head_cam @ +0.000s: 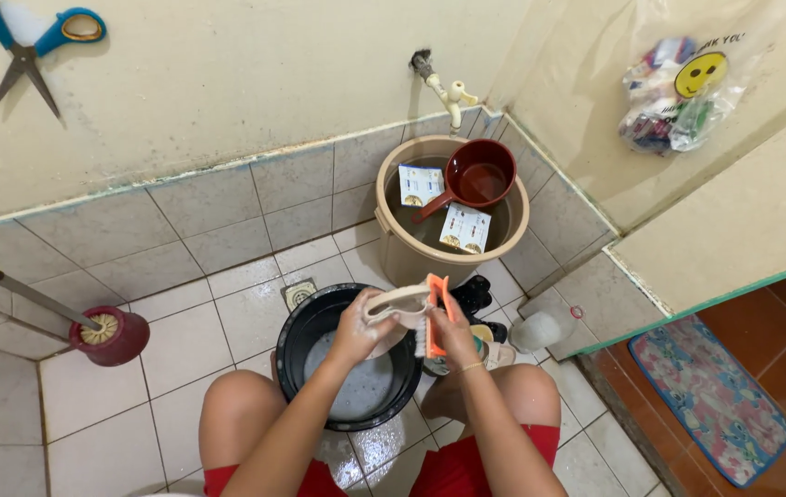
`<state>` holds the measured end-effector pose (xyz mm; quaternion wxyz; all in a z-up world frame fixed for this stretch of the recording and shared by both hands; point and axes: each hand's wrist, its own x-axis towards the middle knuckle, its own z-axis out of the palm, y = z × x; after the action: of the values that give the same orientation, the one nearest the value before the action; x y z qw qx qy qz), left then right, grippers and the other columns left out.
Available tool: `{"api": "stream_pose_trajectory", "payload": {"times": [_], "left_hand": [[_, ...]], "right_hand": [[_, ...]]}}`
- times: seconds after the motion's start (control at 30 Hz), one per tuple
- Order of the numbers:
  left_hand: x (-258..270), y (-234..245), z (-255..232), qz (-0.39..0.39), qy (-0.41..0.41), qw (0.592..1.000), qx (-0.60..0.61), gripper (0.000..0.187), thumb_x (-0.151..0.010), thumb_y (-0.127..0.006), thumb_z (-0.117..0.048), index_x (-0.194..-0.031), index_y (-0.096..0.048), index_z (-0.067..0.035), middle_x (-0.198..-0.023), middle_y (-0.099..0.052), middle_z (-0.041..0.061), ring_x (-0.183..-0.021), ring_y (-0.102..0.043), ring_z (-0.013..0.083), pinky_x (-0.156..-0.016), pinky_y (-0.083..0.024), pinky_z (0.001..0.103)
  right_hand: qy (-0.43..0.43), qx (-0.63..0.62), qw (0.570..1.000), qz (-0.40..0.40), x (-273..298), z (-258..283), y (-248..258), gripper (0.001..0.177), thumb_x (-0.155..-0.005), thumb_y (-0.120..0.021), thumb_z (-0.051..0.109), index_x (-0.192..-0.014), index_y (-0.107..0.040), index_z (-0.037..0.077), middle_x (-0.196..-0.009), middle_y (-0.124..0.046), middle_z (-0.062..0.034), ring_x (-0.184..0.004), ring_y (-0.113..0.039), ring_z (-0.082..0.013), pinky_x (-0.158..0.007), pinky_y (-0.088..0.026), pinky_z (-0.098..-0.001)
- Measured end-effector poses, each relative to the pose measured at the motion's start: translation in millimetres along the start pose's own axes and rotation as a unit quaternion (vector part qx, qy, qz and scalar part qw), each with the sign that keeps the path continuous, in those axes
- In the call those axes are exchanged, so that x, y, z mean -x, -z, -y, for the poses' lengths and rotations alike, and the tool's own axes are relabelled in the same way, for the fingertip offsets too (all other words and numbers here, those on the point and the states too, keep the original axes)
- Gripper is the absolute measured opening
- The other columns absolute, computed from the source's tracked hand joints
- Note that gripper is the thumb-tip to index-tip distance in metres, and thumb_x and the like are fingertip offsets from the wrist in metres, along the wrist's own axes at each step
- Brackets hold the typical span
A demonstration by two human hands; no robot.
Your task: The person scrubs a beige slipper with an orange brush in a black basin of soapy water. They rinse the slipper using a red scoop to pour water from a larger beige bucket, then continue scrubbing.
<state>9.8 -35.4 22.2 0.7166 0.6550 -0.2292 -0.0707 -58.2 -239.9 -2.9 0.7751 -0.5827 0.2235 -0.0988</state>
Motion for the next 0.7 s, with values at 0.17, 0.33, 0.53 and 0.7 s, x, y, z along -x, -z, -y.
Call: {"api": "stream_pose_trajectory", "payload": {"times": [0.17,0.33,0.53,0.7], "left_hand": [[-17,-4,-1,0.089,0.102,0.981,-0.140,0.024,-0.080,-0.074,-0.011,-0.102,-0.067,-0.005,-0.088,-0.075,0.014,-0.081,-0.074,0.0254,-0.075,-0.057,0.034],[-9,-6,5,0.094,0.027,0.969,-0.226,0.039,-0.081,-0.067,-0.005,-0.119,-0.074,-0.010,-0.101,-0.074,0.020,-0.094,-0.070,0.0402,-0.082,-0.056,0.042],[-3,0,3,0.064,-0.090,0.968,-0.224,0.042,-0.075,-0.068,0.002,-0.115,-0.072,-0.011,-0.106,-0.076,0.016,-0.097,-0.072,0.0365,-0.088,-0.057,0.041],[-2,10,-14,0.058,-0.086,0.974,-0.199,0.052,-0.073,-0.064,0.008,-0.121,-0.073,-0.011,-0.107,-0.075,0.014,-0.100,-0.072,0.0330,-0.091,-0.057,0.038]], "right_hand": [[0.023,0.132,0.990,-0.043,5,10,5,0.067,-0.093,-0.073,0.016,-0.156,-0.051,0.010,-0.112,-0.065,-0.0120,-0.100,-0.061,-0.0176,-0.087,-0.050,-0.0305],[0.228,0.190,0.953,0.063,31,55,-8,0.064,-0.089,-0.077,0.018,-0.147,-0.051,0.005,-0.129,-0.066,-0.0052,-0.115,-0.064,-0.0148,-0.100,-0.051,-0.0304],[0.194,0.461,0.864,0.050,65,97,-35,0.073,-0.075,-0.087,0.023,-0.142,-0.061,0.007,-0.116,-0.069,-0.0108,-0.105,-0.069,-0.0194,-0.097,-0.054,-0.0313],[0.160,0.297,0.941,0.015,53,90,-19,0.071,-0.079,-0.083,0.021,-0.141,-0.055,0.001,-0.132,-0.069,-0.0078,-0.118,-0.067,-0.0175,-0.103,-0.051,-0.0308]]}}
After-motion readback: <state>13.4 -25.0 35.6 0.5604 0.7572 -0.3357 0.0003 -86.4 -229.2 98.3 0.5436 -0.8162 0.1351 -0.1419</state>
